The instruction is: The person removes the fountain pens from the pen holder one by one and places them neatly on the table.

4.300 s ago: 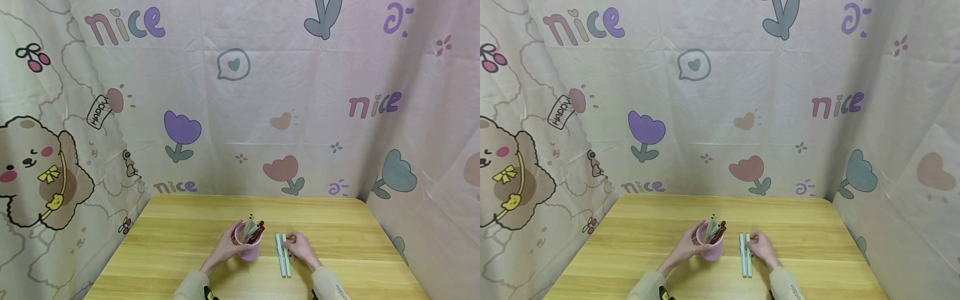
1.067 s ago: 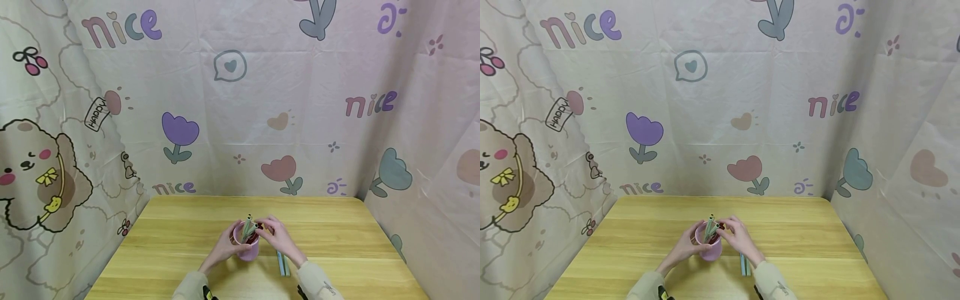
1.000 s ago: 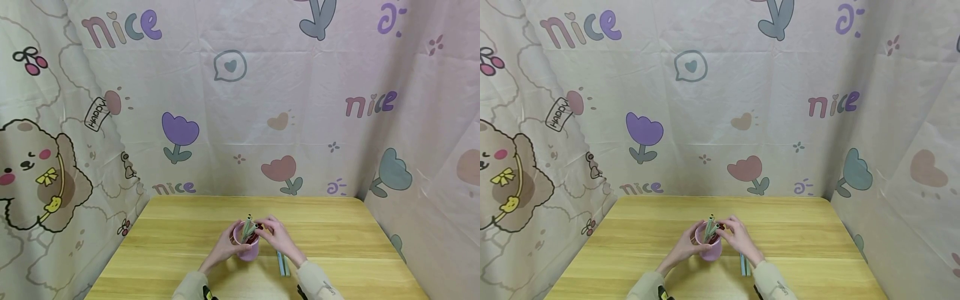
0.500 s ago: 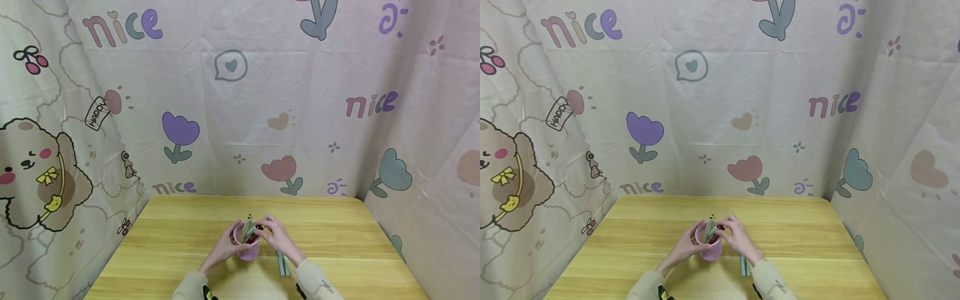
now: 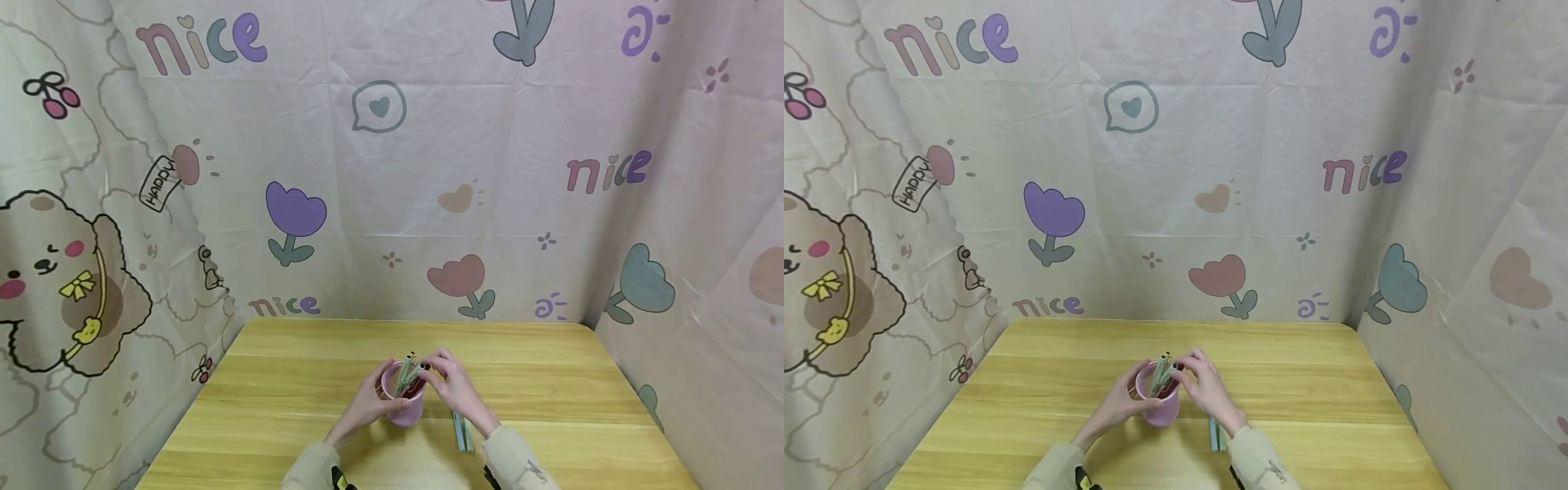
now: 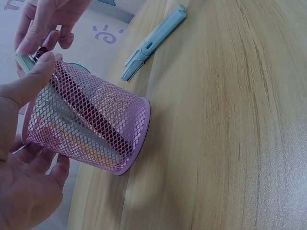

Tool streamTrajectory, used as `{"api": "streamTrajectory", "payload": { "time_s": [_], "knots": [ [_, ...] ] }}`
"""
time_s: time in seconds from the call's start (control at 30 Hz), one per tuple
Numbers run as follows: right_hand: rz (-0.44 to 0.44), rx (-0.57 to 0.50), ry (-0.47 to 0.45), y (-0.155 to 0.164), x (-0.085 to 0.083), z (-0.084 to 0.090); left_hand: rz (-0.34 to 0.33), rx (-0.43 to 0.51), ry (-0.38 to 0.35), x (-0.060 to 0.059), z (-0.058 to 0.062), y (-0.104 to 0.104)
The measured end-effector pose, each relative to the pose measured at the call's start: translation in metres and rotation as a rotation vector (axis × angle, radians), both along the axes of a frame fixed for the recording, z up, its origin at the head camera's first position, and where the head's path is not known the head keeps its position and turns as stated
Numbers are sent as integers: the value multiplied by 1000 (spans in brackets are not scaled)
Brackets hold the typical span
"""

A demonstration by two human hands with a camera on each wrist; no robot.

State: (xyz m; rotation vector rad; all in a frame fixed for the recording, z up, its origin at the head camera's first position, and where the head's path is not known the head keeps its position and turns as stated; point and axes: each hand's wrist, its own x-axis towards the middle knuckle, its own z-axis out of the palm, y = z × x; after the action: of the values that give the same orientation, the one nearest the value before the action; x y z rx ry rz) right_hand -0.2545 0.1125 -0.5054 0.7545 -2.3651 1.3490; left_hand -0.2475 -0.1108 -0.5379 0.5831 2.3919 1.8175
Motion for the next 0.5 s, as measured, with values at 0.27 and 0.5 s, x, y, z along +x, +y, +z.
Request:
{"api": "streamTrajectory", "payload": {
  "time_s": [0.27, 0.5],
  "knots": [
    [-8, -70, 85, 4, -2, 4, 12, -15, 0, 0, 1, 0],
    [-24, -159, 158, 6, 2, 18, 21, -31, 4, 1, 2, 0]
  ]
}}
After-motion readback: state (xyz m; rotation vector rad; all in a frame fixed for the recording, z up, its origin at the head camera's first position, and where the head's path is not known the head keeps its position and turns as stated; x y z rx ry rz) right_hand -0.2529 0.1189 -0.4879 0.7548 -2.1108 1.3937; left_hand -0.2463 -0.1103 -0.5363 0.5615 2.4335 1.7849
